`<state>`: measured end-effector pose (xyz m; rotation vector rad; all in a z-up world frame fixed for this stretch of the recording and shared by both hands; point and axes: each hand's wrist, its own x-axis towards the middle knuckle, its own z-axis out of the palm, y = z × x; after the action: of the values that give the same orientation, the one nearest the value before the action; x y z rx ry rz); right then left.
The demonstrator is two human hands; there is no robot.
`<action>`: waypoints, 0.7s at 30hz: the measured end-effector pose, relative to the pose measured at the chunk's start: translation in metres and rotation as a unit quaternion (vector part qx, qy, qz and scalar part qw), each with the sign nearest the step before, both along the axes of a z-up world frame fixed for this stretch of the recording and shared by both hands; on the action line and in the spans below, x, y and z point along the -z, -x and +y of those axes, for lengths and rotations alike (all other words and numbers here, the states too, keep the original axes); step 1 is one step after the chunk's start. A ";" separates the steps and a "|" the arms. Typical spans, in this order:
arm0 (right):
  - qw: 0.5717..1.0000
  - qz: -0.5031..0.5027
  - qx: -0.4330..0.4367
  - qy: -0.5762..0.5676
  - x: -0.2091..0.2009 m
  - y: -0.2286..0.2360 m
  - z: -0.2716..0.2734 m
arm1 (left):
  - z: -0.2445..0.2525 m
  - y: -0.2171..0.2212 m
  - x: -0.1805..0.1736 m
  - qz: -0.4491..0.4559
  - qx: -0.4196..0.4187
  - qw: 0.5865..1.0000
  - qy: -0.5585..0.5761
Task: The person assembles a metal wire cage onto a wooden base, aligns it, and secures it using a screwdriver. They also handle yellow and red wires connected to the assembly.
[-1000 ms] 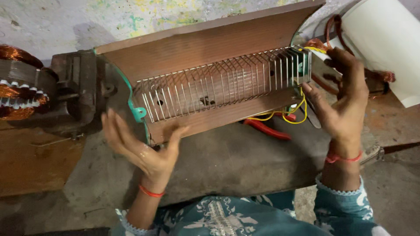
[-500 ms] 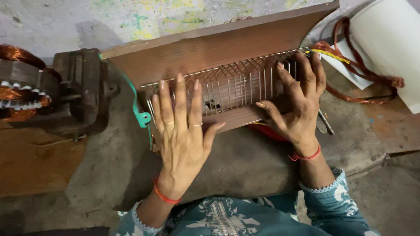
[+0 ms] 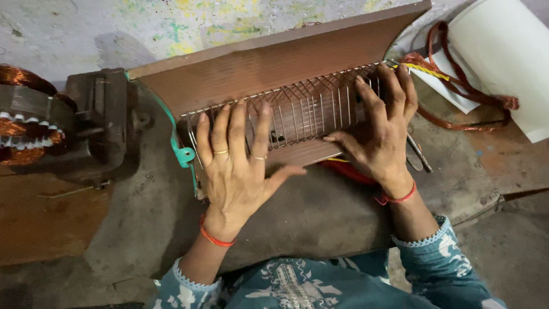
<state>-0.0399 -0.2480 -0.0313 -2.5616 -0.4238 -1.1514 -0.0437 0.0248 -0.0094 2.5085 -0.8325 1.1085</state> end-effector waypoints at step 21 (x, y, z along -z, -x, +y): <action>1.000 -0.007 -0.008 0.009 0.000 0.005 0.001 | 0.006 0.001 0.015 -0.025 -0.037 0.995 -0.091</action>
<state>-0.0451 -0.2471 -0.0308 -2.5618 -0.4605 -1.1661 -0.0446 0.0309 -0.0247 2.6895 -0.8981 1.1723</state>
